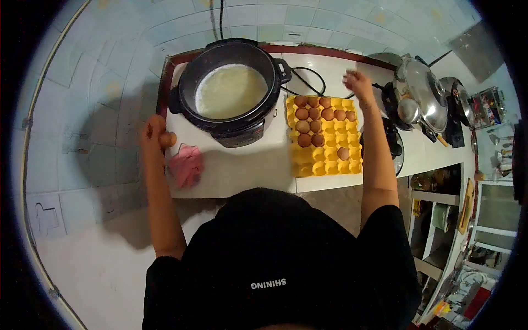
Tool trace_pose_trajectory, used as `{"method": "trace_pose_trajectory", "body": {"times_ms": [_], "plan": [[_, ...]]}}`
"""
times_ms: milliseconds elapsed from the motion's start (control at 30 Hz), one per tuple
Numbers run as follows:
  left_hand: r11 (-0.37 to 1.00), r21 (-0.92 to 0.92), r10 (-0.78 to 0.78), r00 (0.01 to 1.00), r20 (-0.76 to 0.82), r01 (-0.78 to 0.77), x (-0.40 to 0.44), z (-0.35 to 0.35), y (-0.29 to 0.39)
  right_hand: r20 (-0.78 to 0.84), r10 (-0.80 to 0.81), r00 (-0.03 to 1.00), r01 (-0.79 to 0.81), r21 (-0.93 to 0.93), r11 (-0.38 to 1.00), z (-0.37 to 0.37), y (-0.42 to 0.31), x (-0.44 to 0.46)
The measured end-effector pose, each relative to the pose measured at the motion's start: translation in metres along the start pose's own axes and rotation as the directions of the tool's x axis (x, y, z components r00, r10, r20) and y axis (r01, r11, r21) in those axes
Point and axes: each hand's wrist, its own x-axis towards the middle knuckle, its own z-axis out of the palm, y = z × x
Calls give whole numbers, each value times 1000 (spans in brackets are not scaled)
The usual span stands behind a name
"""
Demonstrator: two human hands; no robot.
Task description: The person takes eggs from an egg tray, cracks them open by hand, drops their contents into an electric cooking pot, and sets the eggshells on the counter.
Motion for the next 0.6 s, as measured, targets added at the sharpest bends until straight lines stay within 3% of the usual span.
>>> {"method": "trace_pose_trajectory", "body": {"times_ms": [67,133,167,233,300,333,400,433,500,600], "plan": [[983,182,-22,997,75,8,11,-15,-81,-29,-125,992,104,-394,913,-12,60,1],[976,216,-54,981,185,13,-30,0,-89,21,-209,978,185,-558,809,-6,93,-2],[949,314,-70,973,219,-2,-47,17,-83,25,-108,994,105,-520,847,3,89,-9],[822,566,-106,959,263,-65,-81,51,-54,77,-123,989,144,-643,752,18,94,-7],[738,634,76,963,259,-229,-73,52,-104,124,-77,989,143,-726,673,31,90,-9],[716,654,72,958,279,-244,-66,53,-125,147,-45,988,142,-765,628,36,90,-7],[670,689,63,946,318,-276,-52,55,-166,277,-182,943,331,-765,552,41,113,6],[624,713,84,935,346,-320,-49,56,-174,267,-281,922,385,-717,581,42,115,4],[600,731,111,939,324,-323,-51,58,-168,239,-261,935,348,-750,563,45,122,9],[677,704,156,977,146,-213,-64,51,-133,274,-284,919,389,-747,539,44,109,-3]]}}
